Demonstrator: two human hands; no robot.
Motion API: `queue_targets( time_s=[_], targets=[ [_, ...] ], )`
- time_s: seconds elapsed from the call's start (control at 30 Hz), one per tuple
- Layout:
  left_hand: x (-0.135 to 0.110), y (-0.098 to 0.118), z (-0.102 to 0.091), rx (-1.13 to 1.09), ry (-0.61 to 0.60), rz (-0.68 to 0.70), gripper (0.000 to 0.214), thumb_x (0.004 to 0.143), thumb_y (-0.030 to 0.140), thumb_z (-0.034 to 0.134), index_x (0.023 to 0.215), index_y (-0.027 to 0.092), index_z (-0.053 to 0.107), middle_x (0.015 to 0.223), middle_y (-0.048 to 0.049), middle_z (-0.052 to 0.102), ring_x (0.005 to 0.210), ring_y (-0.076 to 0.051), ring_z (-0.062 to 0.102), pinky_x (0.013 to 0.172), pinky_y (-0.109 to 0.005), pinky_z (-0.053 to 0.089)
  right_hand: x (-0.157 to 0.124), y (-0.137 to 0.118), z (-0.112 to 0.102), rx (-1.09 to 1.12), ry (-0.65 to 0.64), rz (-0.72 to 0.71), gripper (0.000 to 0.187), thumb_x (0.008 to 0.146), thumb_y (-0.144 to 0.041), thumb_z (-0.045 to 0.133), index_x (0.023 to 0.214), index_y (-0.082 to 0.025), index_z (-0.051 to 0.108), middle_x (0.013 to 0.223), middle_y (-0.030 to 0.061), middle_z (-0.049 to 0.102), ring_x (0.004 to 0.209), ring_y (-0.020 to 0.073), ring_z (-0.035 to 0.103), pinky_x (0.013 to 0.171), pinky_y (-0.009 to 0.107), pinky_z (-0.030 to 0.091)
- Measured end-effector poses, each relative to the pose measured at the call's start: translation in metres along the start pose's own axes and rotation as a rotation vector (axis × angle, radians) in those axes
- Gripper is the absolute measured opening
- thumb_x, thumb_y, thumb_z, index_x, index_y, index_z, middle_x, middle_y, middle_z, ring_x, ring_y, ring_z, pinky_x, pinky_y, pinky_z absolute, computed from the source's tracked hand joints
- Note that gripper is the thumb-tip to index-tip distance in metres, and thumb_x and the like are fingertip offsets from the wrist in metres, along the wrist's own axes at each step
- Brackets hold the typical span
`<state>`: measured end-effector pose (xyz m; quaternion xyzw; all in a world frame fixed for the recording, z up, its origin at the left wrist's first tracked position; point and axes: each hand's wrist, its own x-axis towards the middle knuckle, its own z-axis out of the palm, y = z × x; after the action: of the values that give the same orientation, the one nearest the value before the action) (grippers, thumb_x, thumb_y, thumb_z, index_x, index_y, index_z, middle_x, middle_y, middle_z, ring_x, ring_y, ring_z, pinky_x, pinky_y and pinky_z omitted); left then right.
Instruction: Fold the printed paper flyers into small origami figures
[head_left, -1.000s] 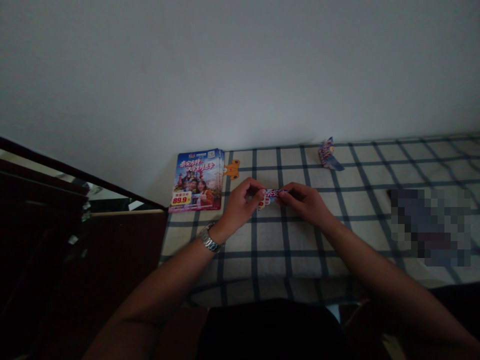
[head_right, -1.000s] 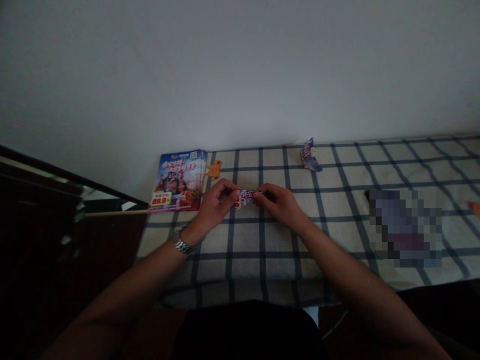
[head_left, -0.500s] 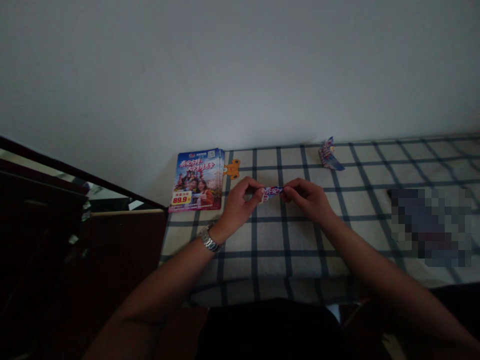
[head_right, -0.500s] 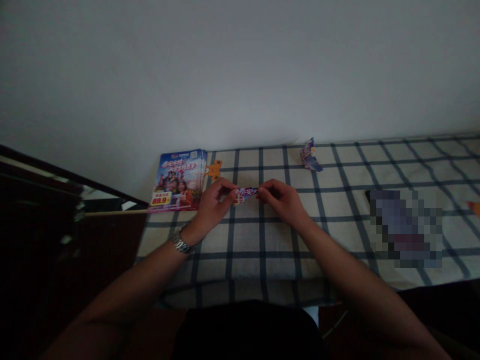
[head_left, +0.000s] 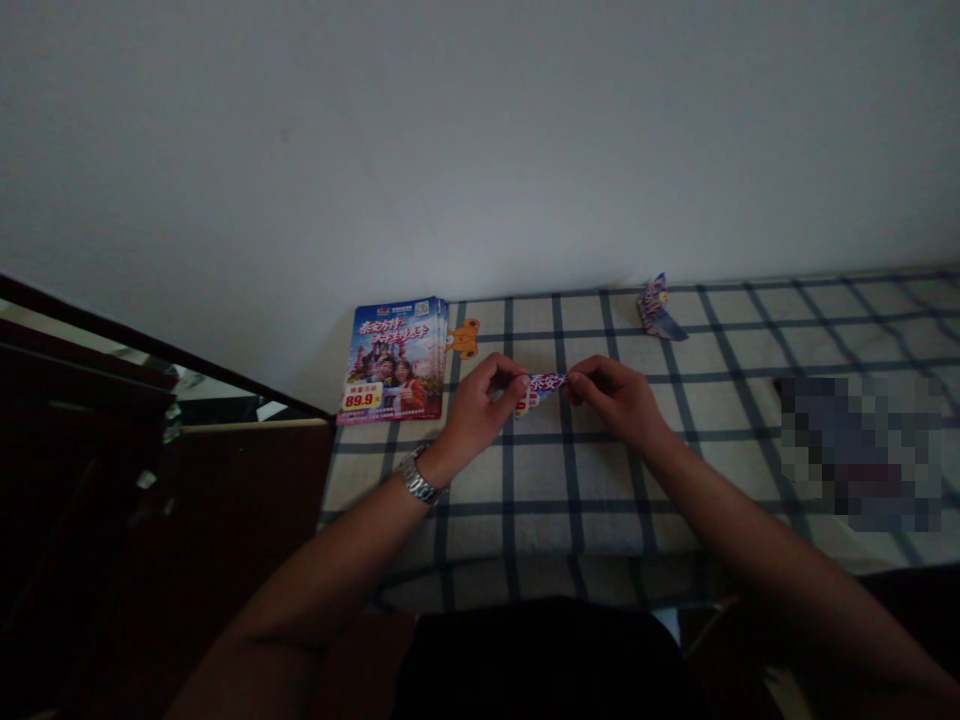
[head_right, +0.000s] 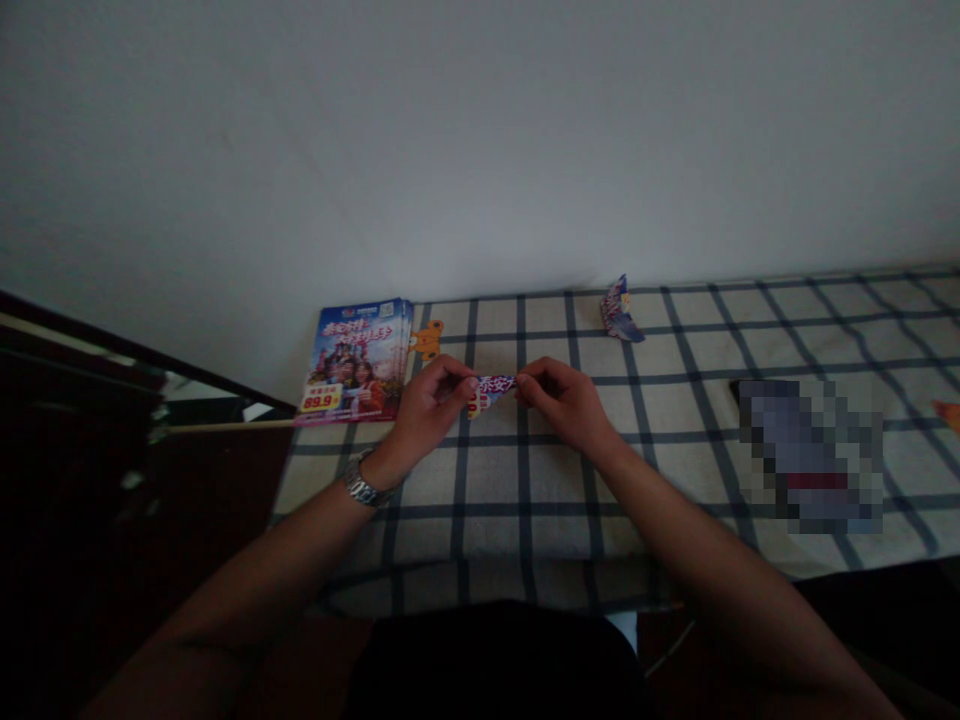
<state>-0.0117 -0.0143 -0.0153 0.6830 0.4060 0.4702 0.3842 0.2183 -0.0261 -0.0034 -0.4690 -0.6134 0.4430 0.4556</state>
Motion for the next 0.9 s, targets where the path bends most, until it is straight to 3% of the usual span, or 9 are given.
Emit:
queue_targets(
  time_s=[0.3,0.9],
  targets=[
    [-0.0005,-0.0002,-0.0004,-0.013,-0.007,-0.021,0.029,0.098,0.05,0.068,0.1,0.021,0.063,0.09,-0.0016,0.07,0.079,-0.014,0.068,0.072,-0.026,0.056,-0.0014,0.0076,-0.0004,-0.02,-0.066,0.03,0.036,0.088,-0.053,0.077,0.103,-0.021,0.076,0.089,0.0053,0.077,0.079,0.0195,0.07,0.072,0.034,0.056],
    [0.0015,0.0059,0.0,-0.076,-0.032,-0.047,0.027,0.097,0.047,0.07,0.099,0.021,0.066,0.089,-0.0016,0.071,0.08,-0.014,0.068,0.071,-0.026,0.055,-0.0008,0.0053,-0.0052,-0.101,-0.119,0.01,0.035,0.096,-0.055,0.067,0.094,-0.023,0.081,0.084,0.0041,0.08,0.074,0.0197,0.071,0.071,0.035,0.056]
  ],
)
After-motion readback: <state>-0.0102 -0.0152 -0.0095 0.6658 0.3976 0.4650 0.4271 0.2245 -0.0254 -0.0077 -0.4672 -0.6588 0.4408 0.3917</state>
